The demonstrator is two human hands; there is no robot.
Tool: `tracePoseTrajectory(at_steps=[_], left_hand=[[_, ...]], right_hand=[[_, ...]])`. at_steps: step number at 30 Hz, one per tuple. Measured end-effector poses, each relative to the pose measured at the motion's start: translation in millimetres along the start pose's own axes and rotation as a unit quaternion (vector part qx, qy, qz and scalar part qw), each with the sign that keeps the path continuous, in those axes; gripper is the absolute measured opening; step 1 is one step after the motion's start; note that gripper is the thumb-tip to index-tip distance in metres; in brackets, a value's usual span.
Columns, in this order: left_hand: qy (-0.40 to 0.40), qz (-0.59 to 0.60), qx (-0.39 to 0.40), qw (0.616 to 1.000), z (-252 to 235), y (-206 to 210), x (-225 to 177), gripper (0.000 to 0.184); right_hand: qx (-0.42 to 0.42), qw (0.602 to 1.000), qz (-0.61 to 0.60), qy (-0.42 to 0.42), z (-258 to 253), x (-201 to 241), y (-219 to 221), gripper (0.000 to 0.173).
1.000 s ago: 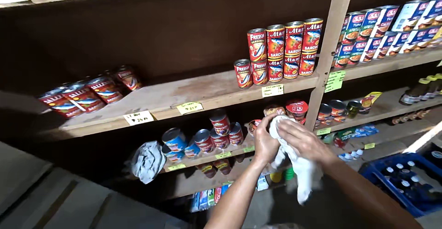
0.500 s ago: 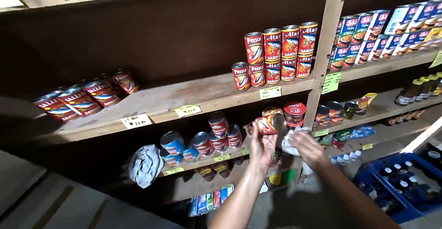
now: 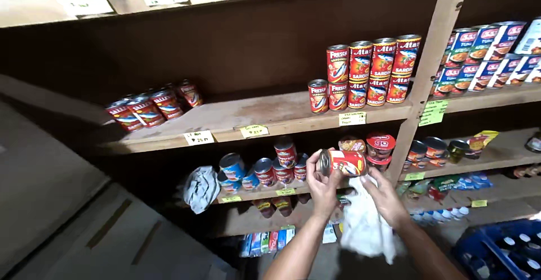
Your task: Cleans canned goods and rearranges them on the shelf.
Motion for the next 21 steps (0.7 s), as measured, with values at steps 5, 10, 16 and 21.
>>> tracePoseTrajectory(at_steps=[5, 10, 16, 21], left_hand=[[0.168, -0.221, -0.002, 0.961, -84, -16, -66, 0.063], [0.033, -0.384, 0.078, 0.919, -208, -26, -83, 0.054], [-0.07, -0.462, 0.137, 0.874, -244, -36, -50, 0.087], [-0.094, -0.477, 0.151, 0.861, -228, -50, -43, 0.07]], right_hand=[[0.222, 0.961, -0.146, -0.076, 16, 1, 16, 0.019], [0.148, 0.979, -0.121, -0.072, 12, -12, 4, 0.019], [0.123, 0.987, -0.1, -0.028, 14, -16, 3, 0.021], [0.115, 0.989, -0.087, 0.016, 17, -27, 4, 0.021]])
Point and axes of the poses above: each hand's wrist, its own z-axis away from the middle knuckle, its own y-axis out of the palm, x = y × z, the point moved 5 cm from there along -z, towards the middle knuckle, and after that the axes turned 9 degrees about z, right-handed, at the moved point
